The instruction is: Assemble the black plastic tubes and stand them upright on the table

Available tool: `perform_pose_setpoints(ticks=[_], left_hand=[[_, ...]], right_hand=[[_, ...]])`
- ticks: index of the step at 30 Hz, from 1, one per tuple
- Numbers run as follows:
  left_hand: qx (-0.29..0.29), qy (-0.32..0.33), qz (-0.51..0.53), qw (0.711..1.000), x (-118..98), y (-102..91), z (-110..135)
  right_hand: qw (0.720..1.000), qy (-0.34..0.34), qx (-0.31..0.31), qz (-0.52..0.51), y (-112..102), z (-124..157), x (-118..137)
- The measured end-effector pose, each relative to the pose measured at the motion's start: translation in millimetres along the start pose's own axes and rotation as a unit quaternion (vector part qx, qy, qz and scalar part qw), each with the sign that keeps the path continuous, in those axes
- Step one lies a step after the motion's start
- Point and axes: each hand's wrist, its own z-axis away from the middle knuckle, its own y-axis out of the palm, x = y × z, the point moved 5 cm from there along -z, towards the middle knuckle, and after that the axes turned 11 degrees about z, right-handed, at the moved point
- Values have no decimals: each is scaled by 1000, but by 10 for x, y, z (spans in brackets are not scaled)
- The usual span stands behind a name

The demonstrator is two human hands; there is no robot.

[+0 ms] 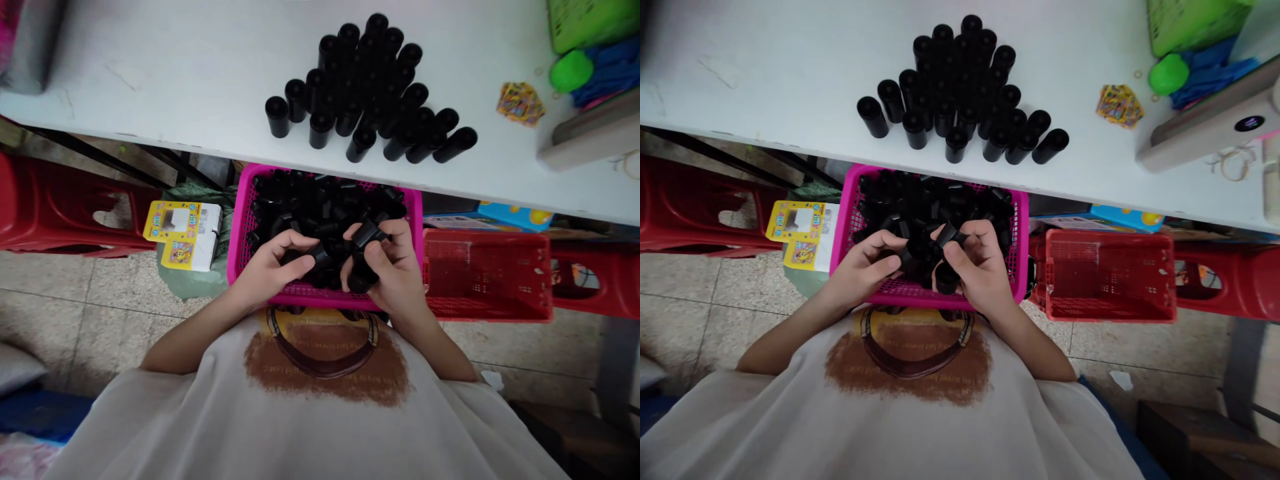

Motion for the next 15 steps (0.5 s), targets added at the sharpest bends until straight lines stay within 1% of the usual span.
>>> perform_pose_setpoints(ticks=[2,4,7,9,12,15], left_hand=[[19,24,-24,999,-29,16,3],[32,41,-35,998,-48,28,6],[34,64,-48,996,-66,29,13],[29,72,-57,995,-72,21,18],[20,71,-67,995,-75,2,23],[18,77,-76,994,-92,-12,32]], right_hand=[[1000,-4,-15,-7,34,9,9],[1000,10,-17,-6,61,15,-13],[999,36,-18,9,72,28,-68],[999,37,-21,19,67,36,-84],[998,4,-28,49,55,40,-58],[991,-62,-24,115,47,41,1]])
